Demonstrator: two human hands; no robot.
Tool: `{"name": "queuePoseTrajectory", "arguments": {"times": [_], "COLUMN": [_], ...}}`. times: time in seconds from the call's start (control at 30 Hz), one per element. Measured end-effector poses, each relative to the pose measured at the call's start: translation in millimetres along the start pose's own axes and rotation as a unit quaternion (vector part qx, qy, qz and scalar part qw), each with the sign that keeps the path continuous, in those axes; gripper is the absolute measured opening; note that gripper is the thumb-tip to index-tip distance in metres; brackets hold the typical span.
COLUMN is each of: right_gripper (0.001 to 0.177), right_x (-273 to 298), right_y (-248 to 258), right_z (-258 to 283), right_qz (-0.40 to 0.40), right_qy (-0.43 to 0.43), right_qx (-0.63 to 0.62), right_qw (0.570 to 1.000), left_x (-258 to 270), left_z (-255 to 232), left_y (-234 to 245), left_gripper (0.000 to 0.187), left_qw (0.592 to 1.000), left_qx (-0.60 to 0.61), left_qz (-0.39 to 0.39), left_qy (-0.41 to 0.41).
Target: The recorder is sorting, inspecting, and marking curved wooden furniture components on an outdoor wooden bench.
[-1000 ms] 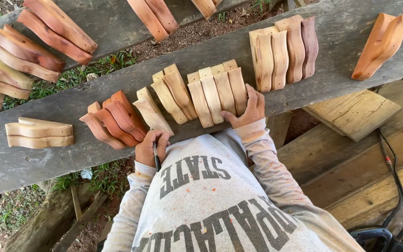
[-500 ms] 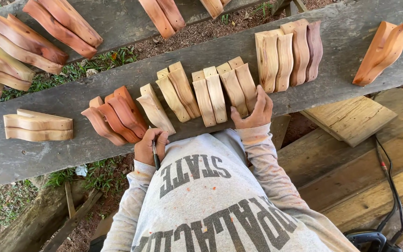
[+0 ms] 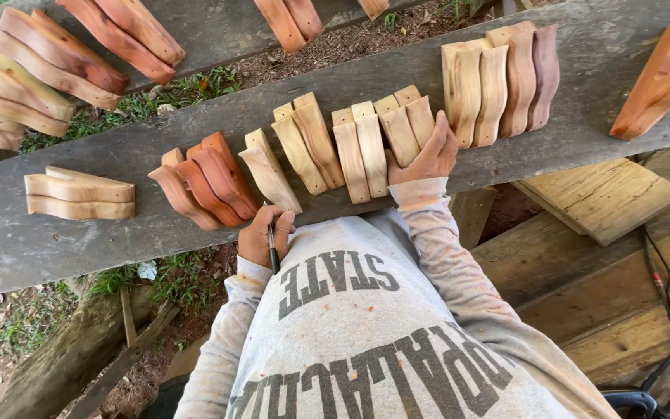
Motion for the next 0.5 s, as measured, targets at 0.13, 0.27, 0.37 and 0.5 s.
{"name": "queuePoseTrajectory", "arguments": {"times": [0.13,0.27,0.37,0.5], "right_gripper": [0.115,0.109,0.105,0.104], "right_x": [2.0,3.5,2.8,5.0], "right_y": [-1.6,-3.2,-1.3,-4.1], "right_z": [-4.0,-6.6,-5.0,-8.0], "right_qz": [-0.007,-0.013,-0.011,-0.006], "right_qy": [-0.003,0.003,0.001,-0.006], "right_qx": [0.011,0.012,0.003,0.010], "right_qw": [1.000,1.000,1.000,1.000], "left_x": [2.2,2.5,2.0,4.0], "left_z": [9.6,4.8,0.3,1.8], "left_y": [-6.0,-7.2,-8.3,-7.2], "left_gripper": [0.015,0.016,0.017,0.016], "left_qw": [1.000,0.999,0.999,0.999], "left_qx": [0.015,0.016,0.021,0.018], "left_qz": [0.010,0.022,0.034,0.037], "left_qy": [0.023,0.019,0.025,0.031]}}
Point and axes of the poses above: each hand's wrist, its own x-axis away from the middle knuckle, its own y-axis out of the back of the hand, z = x × y, the point moved 7 cm from there along -x, towards the middle knuckle, and after that the axes turned 11 degrees about -z, right-handed, at the moved point
